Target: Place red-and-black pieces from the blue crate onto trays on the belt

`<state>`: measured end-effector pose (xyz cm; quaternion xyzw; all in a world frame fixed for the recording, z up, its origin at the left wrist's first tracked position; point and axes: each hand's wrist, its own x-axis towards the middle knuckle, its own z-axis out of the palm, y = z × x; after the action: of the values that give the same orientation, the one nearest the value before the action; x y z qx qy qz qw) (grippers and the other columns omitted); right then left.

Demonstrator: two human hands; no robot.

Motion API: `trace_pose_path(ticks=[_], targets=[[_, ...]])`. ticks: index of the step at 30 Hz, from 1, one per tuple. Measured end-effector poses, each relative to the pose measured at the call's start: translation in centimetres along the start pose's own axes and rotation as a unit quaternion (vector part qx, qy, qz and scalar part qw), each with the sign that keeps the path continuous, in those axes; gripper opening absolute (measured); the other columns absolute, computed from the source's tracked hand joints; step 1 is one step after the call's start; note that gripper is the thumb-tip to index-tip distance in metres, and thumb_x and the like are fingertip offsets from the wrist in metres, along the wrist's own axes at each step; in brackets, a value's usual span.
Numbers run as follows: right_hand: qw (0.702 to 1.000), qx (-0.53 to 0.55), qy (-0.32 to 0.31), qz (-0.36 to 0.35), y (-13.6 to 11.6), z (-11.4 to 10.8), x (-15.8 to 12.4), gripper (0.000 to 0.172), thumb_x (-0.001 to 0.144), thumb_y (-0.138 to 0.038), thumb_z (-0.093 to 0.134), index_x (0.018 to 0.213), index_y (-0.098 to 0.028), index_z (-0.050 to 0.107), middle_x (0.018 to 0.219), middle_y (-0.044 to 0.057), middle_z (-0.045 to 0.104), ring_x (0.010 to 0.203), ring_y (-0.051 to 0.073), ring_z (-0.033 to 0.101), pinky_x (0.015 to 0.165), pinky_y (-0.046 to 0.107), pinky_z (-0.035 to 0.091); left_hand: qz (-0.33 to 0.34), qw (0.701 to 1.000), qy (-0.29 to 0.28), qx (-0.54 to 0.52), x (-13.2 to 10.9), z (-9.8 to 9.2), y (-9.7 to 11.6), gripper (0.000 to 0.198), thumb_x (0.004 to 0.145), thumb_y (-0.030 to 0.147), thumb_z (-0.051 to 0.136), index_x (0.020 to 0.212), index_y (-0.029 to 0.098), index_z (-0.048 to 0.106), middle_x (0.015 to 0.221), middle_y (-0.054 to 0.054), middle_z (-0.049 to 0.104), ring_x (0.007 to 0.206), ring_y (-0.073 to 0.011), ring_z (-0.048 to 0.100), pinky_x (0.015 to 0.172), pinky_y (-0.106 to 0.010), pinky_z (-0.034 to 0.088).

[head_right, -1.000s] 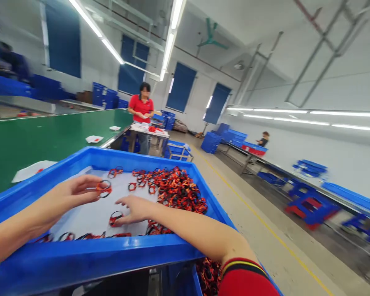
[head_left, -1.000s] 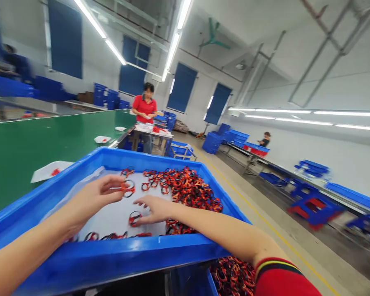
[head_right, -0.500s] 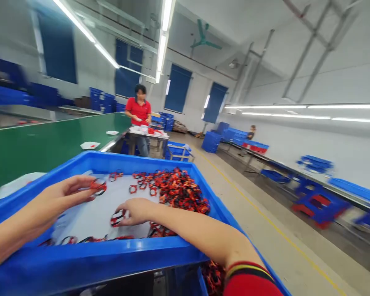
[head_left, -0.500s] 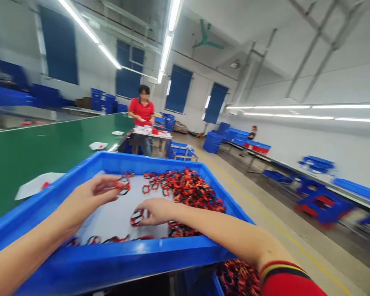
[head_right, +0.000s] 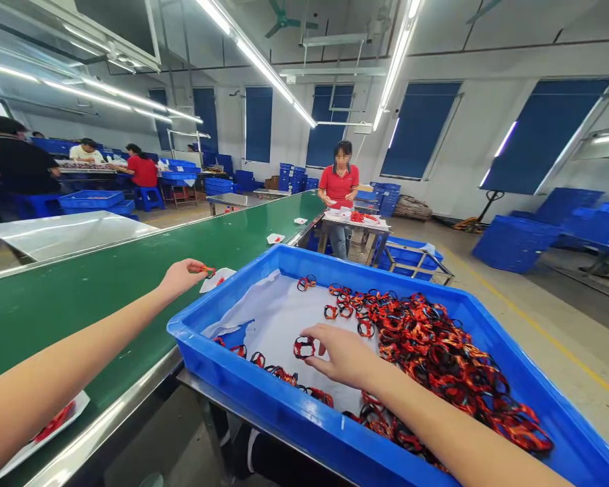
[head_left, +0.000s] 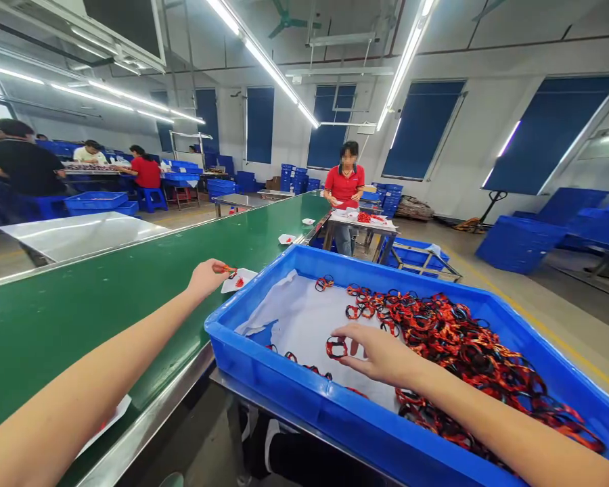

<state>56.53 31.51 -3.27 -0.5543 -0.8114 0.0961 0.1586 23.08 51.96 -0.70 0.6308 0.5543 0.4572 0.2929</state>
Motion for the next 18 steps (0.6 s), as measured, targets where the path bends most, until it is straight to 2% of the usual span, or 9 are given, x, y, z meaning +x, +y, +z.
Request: trace_pose_path(ticks=[2, 4, 6, 7, 9, 11, 14, 16, 18], targets=[[1.000, 0.009, 0.009, 0.004, -0.3, -0.2, 0.0, 0.037, 0.078, -0.031, 0.061, 0.114, -0.024, 0.059, 0.101, 0.006, 0.066, 0.079, 0.019, 0.063, 0.075, 0.034, 0.049, 0.009, 0.998, -0.017, 0.051, -0.7, -0.1, 0.2, 0.029, 0.056, 0.034, 0.072, 0.069, 0.015, 0.055, 0.078, -0.003, 0.067, 0.093, -0.0265, 0.062, 0.080, -0.032, 0.046], [0.999, 0.046, 0.014, 0.010, -0.7, -0.4, 0.0, 0.036, 0.077, -0.030, 0.062, 0.113, -0.022, 0.060, 0.100, 0.006, 0.067, 0.080, 0.019, 0.063, 0.077, 0.034, 0.049, 0.022, 0.996, -0.032, 0.081, -1.3, 0.0, 1.2, 0.034, 0.059, 0.041, 0.071, 0.074, 0.015, 0.056, 0.085, -0.002, 0.067, 0.102, -0.0292, 0.058, 0.087, -0.034, 0.043], [0.990, 0.134, 0.009, 0.029, -1.2, -0.7, 0.1, 0.036, 0.078, -0.030, 0.063, 0.113, -0.021, 0.060, 0.097, 0.005, 0.068, 0.077, 0.017, 0.064, 0.073, 0.032, 0.050, 0.038, 0.993, -0.042, 0.103, -1.8, 0.6, 2.9, 0.040, 0.065, 0.047, 0.066, 0.088, 0.015, 0.057, 0.094, -0.003, 0.066, 0.104, -0.0297, 0.056, 0.091, -0.040, 0.041], [0.980, 0.196, 0.002, 0.046, -1.4, -0.9, 0.3, 0.036, 0.079, -0.031, 0.062, 0.113, -0.021, 0.060, 0.097, 0.005, 0.068, 0.076, 0.016, 0.064, 0.069, 0.029, 0.050, 0.065, 0.988, -0.047, 0.130, -2.1, 1.2, 4.0, 0.043, 0.070, 0.050, 0.061, 0.096, 0.017, 0.057, 0.097, -0.002, 0.065, 0.100, -0.0271, 0.057, 0.090, -0.039, 0.042], [0.937, 0.338, -0.032, 0.086, -1.6, -1.4, 0.6, 0.031, 0.083, -0.035, 0.057, 0.110, -0.021, 0.061, 0.098, 0.006, 0.067, 0.075, 0.015, 0.064, 0.061, 0.025, 0.050, 0.129, 0.979, -0.098, 0.126, -3.1, 3.0, 6.4, 0.045, 0.074, 0.052, 0.056, 0.106, 0.020, 0.057, 0.100, -0.001, 0.065, 0.093, -0.0227, 0.060, 0.085, -0.037, 0.047], [0.875, 0.468, -0.054, 0.110, -1.6, -1.9, 0.8, 0.029, 0.087, -0.041, 0.051, 0.105, -0.021, 0.062, 0.100, 0.006, 0.067, 0.077, 0.014, 0.063, 0.059, 0.022, 0.049, 0.182, 0.959, -0.201, 0.082, -4.9, 5.3, 8.6, 0.047, 0.070, 0.053, 0.061, 0.107, 0.024, 0.059, 0.097, -0.001, 0.068, 0.086, -0.0214, 0.062, 0.080, -0.034, 0.049], [0.795, 0.590, -0.052, 0.127, -1.3, -2.3, 0.9, 0.029, 0.089, -0.043, 0.049, 0.098, -0.019, 0.063, 0.096, 0.006, 0.066, 0.076, 0.012, 0.062, 0.061, 0.021, 0.048, 0.288, 0.897, -0.333, 0.041, -8.4, 8.9, 10.6, 0.053, 0.061, 0.049, 0.070, 0.111, 0.031, 0.061, 0.104, -0.001, 0.068, 0.089, -0.0232, 0.062, 0.079, -0.031, 0.050], [0.771, 0.620, -0.040, 0.141, -1.3, -2.6, 0.8, 0.028, 0.091, -0.041, 0.047, 0.092, -0.017, 0.062, 0.090, 0.005, 0.065, 0.073, 0.011, 0.062, 0.061, 0.021, 0.049, 0.337, 0.869, -0.361, 0.029, -10.2, 10.9, 11.1, 0.052, 0.065, 0.048, 0.069, 0.115, 0.035, 0.060, 0.113, 0.001, 0.065, 0.092, -0.0228, 0.062, 0.081, -0.031, 0.050], [0.782, 0.602, -0.057, 0.150, -1.3, -3.2, 0.8, 0.033, 0.093, -0.041, 0.040, 0.087, -0.016, 0.060, 0.085, 0.004, 0.064, 0.071, 0.012, 0.061, 0.062, 0.023, 0.049, 0.349, 0.868, -0.352, 0.022, -11.3, 12.1, 11.1, 0.049, 0.068, 0.051, 0.065, 0.113, 0.035, 0.060, 0.115, 0.002, 0.064, 0.089, -0.0217, 0.063, 0.083, -0.033, 0.050]])
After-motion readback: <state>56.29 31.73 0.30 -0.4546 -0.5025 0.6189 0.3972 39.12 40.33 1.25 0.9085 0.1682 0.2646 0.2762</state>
